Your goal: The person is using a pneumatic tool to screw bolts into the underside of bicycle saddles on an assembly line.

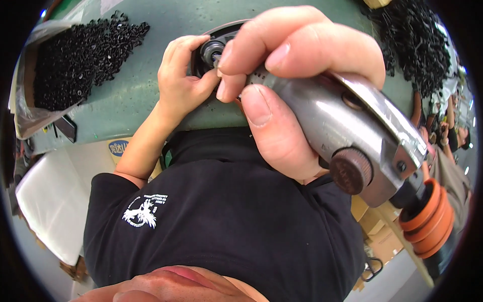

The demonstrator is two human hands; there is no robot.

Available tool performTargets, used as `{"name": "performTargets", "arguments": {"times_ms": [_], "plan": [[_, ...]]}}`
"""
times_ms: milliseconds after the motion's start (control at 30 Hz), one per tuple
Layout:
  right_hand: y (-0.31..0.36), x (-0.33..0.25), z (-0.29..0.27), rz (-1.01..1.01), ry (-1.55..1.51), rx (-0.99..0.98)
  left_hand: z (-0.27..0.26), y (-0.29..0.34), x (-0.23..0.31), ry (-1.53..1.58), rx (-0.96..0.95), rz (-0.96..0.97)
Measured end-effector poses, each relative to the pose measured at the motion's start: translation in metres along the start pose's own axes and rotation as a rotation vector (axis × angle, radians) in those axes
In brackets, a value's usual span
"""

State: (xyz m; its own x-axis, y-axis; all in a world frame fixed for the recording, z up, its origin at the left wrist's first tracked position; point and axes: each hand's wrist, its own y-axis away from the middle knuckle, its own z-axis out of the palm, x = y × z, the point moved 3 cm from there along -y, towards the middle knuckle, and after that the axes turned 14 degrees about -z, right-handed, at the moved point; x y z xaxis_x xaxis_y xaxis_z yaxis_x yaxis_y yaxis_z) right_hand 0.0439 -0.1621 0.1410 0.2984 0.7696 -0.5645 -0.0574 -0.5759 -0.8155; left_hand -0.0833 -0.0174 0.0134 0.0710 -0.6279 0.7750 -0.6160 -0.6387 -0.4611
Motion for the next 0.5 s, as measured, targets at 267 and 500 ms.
{"name": "performTargets", "arguments": {"times_ms": [267, 500], "plan": [[0.001, 0.022, 0.032, 0.107, 0.15, 0.028, 0.0, 0.006, -0.021, 0.152, -0.022, -0.077], [0.002, 0.029, 0.035, 0.093, 0.148, -0.057, 0.006, 0.016, -0.034, 0.393, -0.091, -0.201]]}}
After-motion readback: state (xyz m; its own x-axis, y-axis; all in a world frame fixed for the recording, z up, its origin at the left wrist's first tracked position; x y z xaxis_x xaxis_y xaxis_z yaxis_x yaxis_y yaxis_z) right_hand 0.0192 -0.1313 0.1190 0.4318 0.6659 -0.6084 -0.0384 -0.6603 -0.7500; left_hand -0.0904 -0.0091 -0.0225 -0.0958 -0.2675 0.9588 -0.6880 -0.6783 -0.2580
